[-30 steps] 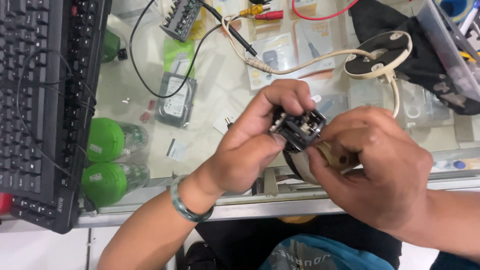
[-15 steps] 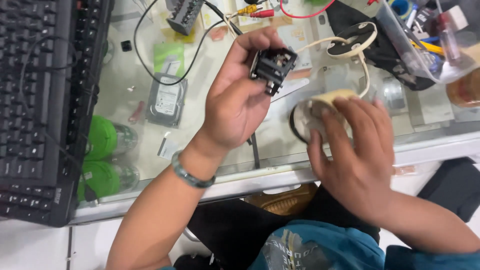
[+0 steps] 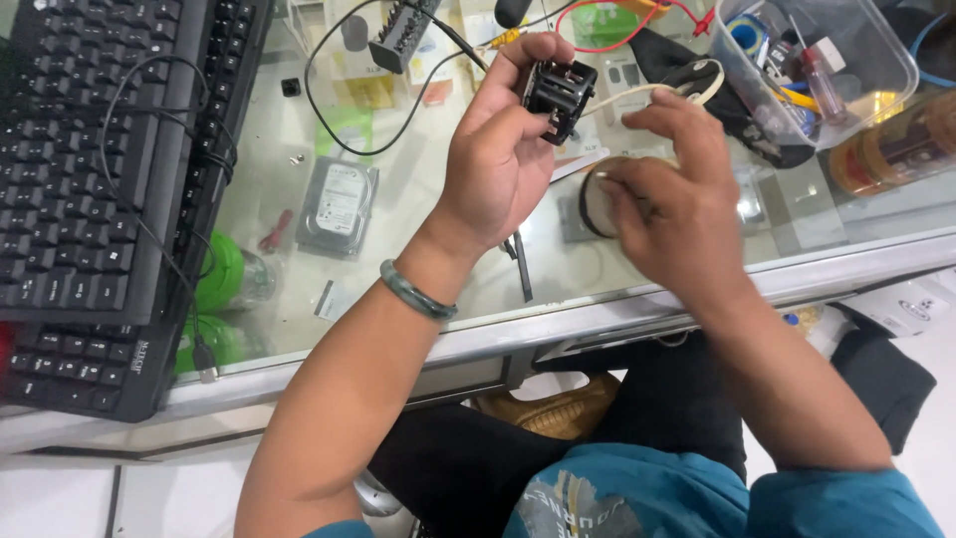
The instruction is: Reassembling a CCTV camera lens module by connecting internal wiring and fitting components into the housing.
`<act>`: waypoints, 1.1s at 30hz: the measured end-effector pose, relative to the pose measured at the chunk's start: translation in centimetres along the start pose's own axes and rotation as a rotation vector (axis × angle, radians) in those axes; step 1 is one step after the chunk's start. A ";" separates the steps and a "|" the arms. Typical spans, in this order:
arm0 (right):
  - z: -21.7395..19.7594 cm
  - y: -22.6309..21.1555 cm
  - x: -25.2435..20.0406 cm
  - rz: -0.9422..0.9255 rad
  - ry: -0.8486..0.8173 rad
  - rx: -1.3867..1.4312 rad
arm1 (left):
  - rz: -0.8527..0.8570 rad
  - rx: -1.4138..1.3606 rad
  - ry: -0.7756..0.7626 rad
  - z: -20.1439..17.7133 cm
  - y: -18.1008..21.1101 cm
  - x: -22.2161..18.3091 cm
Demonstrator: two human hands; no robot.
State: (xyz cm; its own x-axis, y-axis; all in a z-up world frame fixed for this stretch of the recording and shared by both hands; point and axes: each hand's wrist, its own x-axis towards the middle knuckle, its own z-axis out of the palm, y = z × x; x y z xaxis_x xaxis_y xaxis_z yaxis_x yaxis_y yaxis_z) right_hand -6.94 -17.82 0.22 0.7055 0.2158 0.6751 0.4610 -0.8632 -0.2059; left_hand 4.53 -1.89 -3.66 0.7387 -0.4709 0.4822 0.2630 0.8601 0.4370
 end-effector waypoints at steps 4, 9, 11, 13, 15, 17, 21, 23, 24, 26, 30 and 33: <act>-3.1 2.6 1.0 -0.059 -0.184 0.130 | -0.014 -0.007 0.003 0.1 0.3 0.1; -6.5 4.8 2.8 -0.051 -0.197 0.295 | -0.014 -0.053 -0.007 1.0 0.9 0.0; -6.6 6.3 2.3 -0.043 -0.138 0.141 | -0.026 -0.072 0.013 0.8 0.9 0.0; -7.3 4.7 4.0 -0.183 -0.182 0.233 | -0.023 -0.075 0.028 0.8 0.6 0.1; -7.1 3.7 5.2 -0.325 -0.230 0.329 | -0.020 -0.080 0.049 0.9 0.7 0.1; -6.5 3.3 5.3 -0.261 -0.146 0.630 | -0.052 -0.119 0.059 1.4 0.8 -0.1; -6.1 2.3 6.3 -0.230 -0.180 0.738 | -0.031 -0.120 0.044 1.4 1.5 0.0; -5.9 2.4 6.0 -0.041 -0.242 0.669 | -0.013 -0.132 0.054 1.5 1.7 -0.2; -5.5 2.3 6.1 -0.040 -0.246 0.674 | -0.011 -0.131 0.060 1.6 1.7 -0.2; -4.8 2.3 6.0 -0.086 -0.251 0.358 | -0.014 -0.107 0.046 1.6 1.7 -0.3; -3.9 2.7 5.0 0.081 -0.369 0.360 | -0.028 -0.147 0.081 1.7 1.8 -0.6; -3.5 2.0 4.9 0.051 -0.385 0.409 | -0.052 -0.160 0.113 2.0 2.0 -0.9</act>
State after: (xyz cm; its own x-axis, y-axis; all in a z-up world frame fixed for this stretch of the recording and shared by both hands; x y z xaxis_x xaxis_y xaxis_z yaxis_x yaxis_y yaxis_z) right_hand -4.44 -20.04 5.64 0.8426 0.3954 0.3657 0.5381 -0.6464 -0.5410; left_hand 3.17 -0.19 -1.73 0.7840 -0.4981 0.3705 0.3913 0.8598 0.3281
